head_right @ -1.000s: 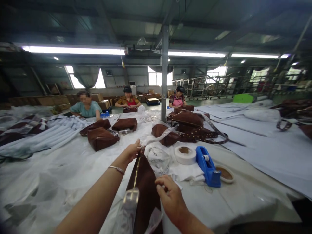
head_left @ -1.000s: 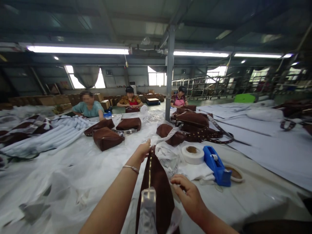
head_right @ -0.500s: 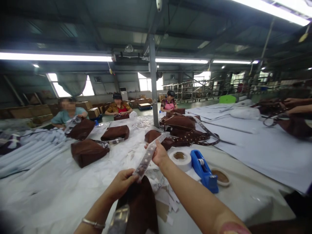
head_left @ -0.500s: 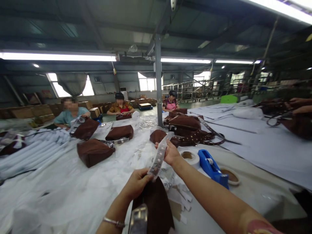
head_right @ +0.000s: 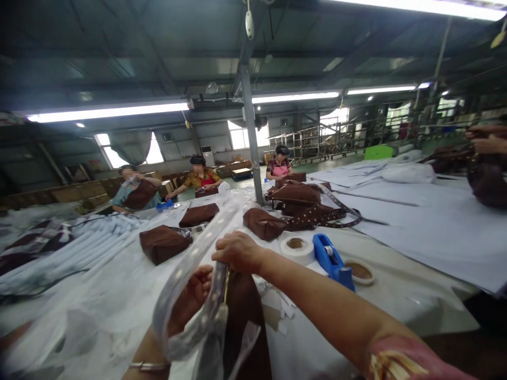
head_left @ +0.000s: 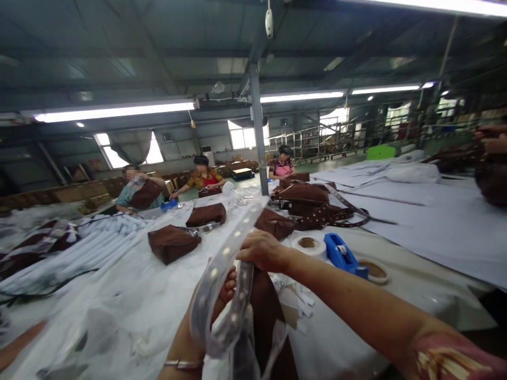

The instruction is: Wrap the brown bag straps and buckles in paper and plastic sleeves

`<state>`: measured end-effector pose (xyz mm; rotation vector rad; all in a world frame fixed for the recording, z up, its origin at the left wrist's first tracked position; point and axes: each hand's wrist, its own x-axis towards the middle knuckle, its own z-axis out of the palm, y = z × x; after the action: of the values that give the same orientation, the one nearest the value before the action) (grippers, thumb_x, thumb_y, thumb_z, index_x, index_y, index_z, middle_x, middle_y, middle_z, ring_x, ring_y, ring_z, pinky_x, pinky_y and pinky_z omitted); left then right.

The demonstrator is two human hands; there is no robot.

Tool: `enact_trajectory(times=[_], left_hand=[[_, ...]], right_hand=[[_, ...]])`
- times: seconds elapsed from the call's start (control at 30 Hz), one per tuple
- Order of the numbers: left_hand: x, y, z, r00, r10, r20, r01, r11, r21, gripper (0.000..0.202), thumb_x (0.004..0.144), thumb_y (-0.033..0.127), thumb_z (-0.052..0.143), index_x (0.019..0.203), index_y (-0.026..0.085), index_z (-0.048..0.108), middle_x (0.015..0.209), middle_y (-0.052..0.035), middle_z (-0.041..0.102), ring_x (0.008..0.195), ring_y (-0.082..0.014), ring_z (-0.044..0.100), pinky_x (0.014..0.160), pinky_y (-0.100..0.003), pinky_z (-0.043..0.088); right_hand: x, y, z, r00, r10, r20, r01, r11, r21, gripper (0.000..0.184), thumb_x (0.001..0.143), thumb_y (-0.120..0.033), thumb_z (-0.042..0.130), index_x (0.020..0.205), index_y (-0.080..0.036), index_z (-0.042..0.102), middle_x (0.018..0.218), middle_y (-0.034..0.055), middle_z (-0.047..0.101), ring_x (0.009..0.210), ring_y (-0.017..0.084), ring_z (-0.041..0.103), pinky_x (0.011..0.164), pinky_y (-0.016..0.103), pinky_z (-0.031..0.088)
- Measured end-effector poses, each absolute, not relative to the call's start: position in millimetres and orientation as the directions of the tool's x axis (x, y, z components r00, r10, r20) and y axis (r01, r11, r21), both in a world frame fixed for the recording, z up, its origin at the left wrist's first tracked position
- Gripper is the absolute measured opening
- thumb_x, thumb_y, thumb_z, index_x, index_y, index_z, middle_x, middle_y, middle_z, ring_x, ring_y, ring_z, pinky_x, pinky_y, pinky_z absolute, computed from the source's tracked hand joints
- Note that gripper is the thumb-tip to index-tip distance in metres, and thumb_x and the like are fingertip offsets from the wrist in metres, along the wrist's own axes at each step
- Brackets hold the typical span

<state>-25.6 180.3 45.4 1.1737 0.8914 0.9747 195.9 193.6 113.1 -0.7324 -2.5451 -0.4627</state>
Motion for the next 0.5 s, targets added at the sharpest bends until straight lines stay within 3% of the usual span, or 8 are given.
enact_trajectory(times=[0.07, 0.17, 0.27, 0.37, 0.43, 0.5], left_hand=[[-30.5, 150.2, 58.8, 0.483, 0.865, -0.135, -0.211, 0.265, 0.941, 0.068, 0.074, 0.073, 0.067, 0.101, 0.011, 0.07, 0.099, -0.0169, 0.069, 0.078, -0.0222, 0.067, 0.067, -0.032, 0.054], [-31.2, 109.2, 77.5, 0.668, 0.728, -0.15, -0.277, 0.432, 0.859, 0.07, 0.075, 0.068, 0.072, 0.113, 0.009, 0.069, 0.098, -0.0164, 0.069, 0.074, -0.0186, 0.067, 0.059, -0.024, 0.052], [-27.2, 80.4, 92.5, 0.603, 0.795, -0.067, -0.276, 0.287, 0.917, 0.043, 0.083, 0.047, 0.076, 0.107, 0.012, 0.069, 0.08, -0.0067, 0.064, 0.064, -0.0118, 0.061, 0.057, -0.019, 0.047], [-26.9, 60.0, 102.9, 0.443, 0.897, 0.005, -0.153, 0.07, 0.986, 0.032, 0.083, 0.038, 0.077, 0.102, 0.013, 0.068, 0.09, -0.0067, 0.066, 0.079, -0.0127, 0.062, 0.069, -0.019, 0.05], [-30.6, 44.8, 106.6, 0.449, 0.892, -0.048, -0.053, 0.08, 0.995, 0.038, 0.084, 0.039, 0.077, 0.111, 0.015, 0.066, 0.108, -0.011, 0.067, 0.095, -0.0175, 0.064, 0.078, -0.023, 0.053], [-35.6, 25.9, 107.3, 0.556, 0.819, -0.141, -0.032, 0.19, 0.981, 0.045, 0.087, 0.043, 0.072, 0.12, 0.015, 0.063, 0.115, -0.0158, 0.067, 0.094, -0.0217, 0.068, 0.073, -0.027, 0.056]], right_hand=[[203.1, 193.9, 110.5, -0.724, 0.405, 0.558, 0.585, 0.79, 0.185, 0.01, 0.09, -0.021, 0.063, 0.09, -0.021, 0.073, 0.093, 0.0048, 0.07, 0.091, 0.021, 0.057, 0.08, 0.036, 0.033], [211.3, 194.9, 104.6, -0.544, 0.443, 0.713, 0.615, 0.788, -0.02, 0.011, 0.088, -0.019, 0.065, 0.089, -0.021, 0.076, 0.095, 0.0061, 0.071, 0.095, 0.02, 0.058, 0.087, 0.037, 0.033], [219.2, 196.5, 100.0, -0.331, 0.506, 0.797, 0.593, 0.768, -0.241, 0.016, 0.084, -0.017, 0.066, 0.094, -0.02, 0.078, 0.1, 0.0072, 0.072, 0.096, 0.02, 0.061, 0.09, 0.034, 0.038], [229.5, 199.4, 98.3, -0.125, 0.562, 0.818, 0.536, 0.732, -0.42, 0.022, 0.083, -0.019, 0.06, 0.095, -0.016, 0.077, 0.098, 0.0077, 0.072, 0.095, 0.019, 0.064, 0.089, 0.031, 0.045], [237.4, 202.3, 97.7, 0.036, 0.605, 0.795, 0.491, 0.682, -0.542, 0.025, 0.081, -0.022, 0.057, 0.095, -0.014, 0.076, 0.098, 0.0081, 0.072, 0.094, 0.02, 0.065, 0.091, 0.032, 0.047], [245.1, 205.2, 96.8, 0.193, 0.653, 0.732, 0.443, 0.608, -0.66, 0.03, 0.079, -0.027, 0.056, 0.097, -0.012, 0.076, 0.099, 0.0094, 0.073, 0.093, 0.022, 0.066, 0.089, 0.034, 0.05]])
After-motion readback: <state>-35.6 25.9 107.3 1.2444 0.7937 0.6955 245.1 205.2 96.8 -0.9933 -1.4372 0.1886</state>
